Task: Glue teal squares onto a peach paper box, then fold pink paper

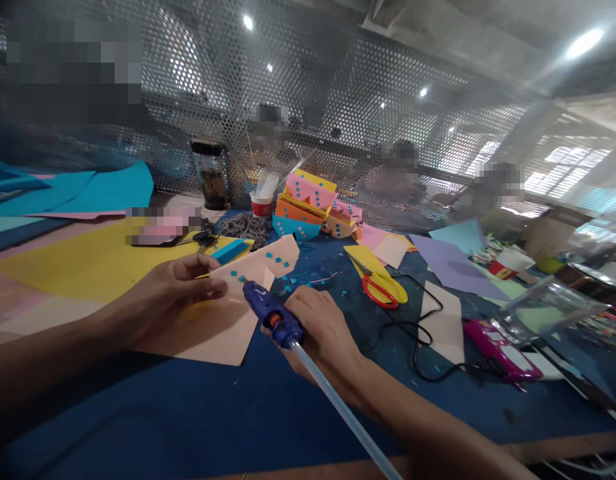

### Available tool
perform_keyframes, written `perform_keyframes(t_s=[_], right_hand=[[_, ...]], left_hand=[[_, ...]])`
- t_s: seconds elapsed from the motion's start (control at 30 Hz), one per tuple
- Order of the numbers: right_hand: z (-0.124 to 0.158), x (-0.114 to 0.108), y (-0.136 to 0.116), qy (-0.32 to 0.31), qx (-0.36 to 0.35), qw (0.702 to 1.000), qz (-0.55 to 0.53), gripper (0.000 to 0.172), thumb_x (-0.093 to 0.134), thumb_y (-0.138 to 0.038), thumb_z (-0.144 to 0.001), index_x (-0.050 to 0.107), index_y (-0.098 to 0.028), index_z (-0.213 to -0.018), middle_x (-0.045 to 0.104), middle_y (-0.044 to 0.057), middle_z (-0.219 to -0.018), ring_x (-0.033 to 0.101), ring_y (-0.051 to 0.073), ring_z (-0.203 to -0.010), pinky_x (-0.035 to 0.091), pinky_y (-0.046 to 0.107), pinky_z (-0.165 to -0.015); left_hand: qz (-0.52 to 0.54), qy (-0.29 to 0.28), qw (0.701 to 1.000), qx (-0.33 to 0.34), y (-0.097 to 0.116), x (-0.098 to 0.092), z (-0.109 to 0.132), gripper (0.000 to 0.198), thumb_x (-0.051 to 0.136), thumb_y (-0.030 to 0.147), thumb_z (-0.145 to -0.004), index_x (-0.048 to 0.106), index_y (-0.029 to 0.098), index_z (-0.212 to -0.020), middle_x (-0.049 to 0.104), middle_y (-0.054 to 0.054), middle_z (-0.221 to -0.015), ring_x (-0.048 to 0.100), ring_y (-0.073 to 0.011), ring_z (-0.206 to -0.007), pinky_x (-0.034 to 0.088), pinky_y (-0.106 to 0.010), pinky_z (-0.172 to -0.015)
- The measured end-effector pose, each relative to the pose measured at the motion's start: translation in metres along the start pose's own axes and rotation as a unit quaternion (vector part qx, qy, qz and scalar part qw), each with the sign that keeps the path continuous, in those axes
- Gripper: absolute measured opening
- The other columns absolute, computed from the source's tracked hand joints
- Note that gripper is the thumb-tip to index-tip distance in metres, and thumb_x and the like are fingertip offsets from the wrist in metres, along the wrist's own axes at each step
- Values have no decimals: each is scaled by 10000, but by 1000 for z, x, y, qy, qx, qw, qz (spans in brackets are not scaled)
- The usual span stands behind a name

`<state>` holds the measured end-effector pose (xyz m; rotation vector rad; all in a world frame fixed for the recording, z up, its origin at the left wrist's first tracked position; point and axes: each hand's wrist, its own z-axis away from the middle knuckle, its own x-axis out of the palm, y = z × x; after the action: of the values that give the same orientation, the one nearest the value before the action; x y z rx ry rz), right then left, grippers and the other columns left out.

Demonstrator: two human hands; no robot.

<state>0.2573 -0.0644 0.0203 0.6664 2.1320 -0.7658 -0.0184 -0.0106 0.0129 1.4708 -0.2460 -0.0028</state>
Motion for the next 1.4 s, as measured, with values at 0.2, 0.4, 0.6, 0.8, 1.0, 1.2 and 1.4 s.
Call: perform_keyframes(t_s=[0.2,0.4,0.6,0.8,1.0,1.2,1.4], right_hand=[[6,-2,17,-40,-62,997,34,73,672,-260,-928,608,-230,-944,672,44,-948,585,212,-870,414,336,-766],[5,-6,16,-66,-70,995,31,109,652,-194,-878,591,-208,-967,649,51,-996,552,219,-905,356,349,-786],[-2,-17,6,-108,-66,992,21,123,493,-245,-1008,598,-187,-986,649,79,-1015,547,220,-911,342,367,-797],[0,-20,4,-134,-59,988,42,130,515,-287,-1025,601,-193,-999,642,79,-1035,537,226,-932,333,376,-813],[-1,-22,3,-136,-59,987,54,104,508,-228,-1002,605,-189,-1003,637,88,-1041,533,232,-933,334,380,-816],[-1,-25,3,-133,-73,985,83,87,553,-178,-959,614,-189,-1020,636,97,-1049,544,244,-954,345,382,-816],[0,-26,3,-131,-90,979,127,66,607,-181,-935,618,-183,-1000,636,105,-1051,556,257,-958,353,396,-817]], left_hand=[[-33,-6,999,11,7,4,4,403,935,340,-678,644,199,-920,741,-7,-770,690,-140,-729,549,-227,-703],[-66,-11,997,29,1,-3,-2,384,922,340,-699,662,208,-949,737,-7,-777,676,-136,-717,527,-215,-670],[-59,-22,998,31,0,-3,-2,383,918,337,-699,660,211,-952,733,-6,-782,685,-146,-732,536,-229,-692],[-84,-22,996,38,-3,-5,-3,366,899,346,-720,667,221,-973,747,-14,-805,699,-163,-752,545,-244,-698],[-81,-25,996,35,-1,-3,-2,369,911,343,-710,663,223,-956,750,-8,-794,703,-156,-756,542,-227,-700],[-79,-24,996,36,0,-1,-2,378,917,378,-694,660,221,-924,746,-1,-767,702,-159,-725,549,-236,-685],[-102,-24,994,28,5,1,0,402,914,407,-678,658,229,-933,760,-12,-788,715,-186,-734,557,-266,-684]])
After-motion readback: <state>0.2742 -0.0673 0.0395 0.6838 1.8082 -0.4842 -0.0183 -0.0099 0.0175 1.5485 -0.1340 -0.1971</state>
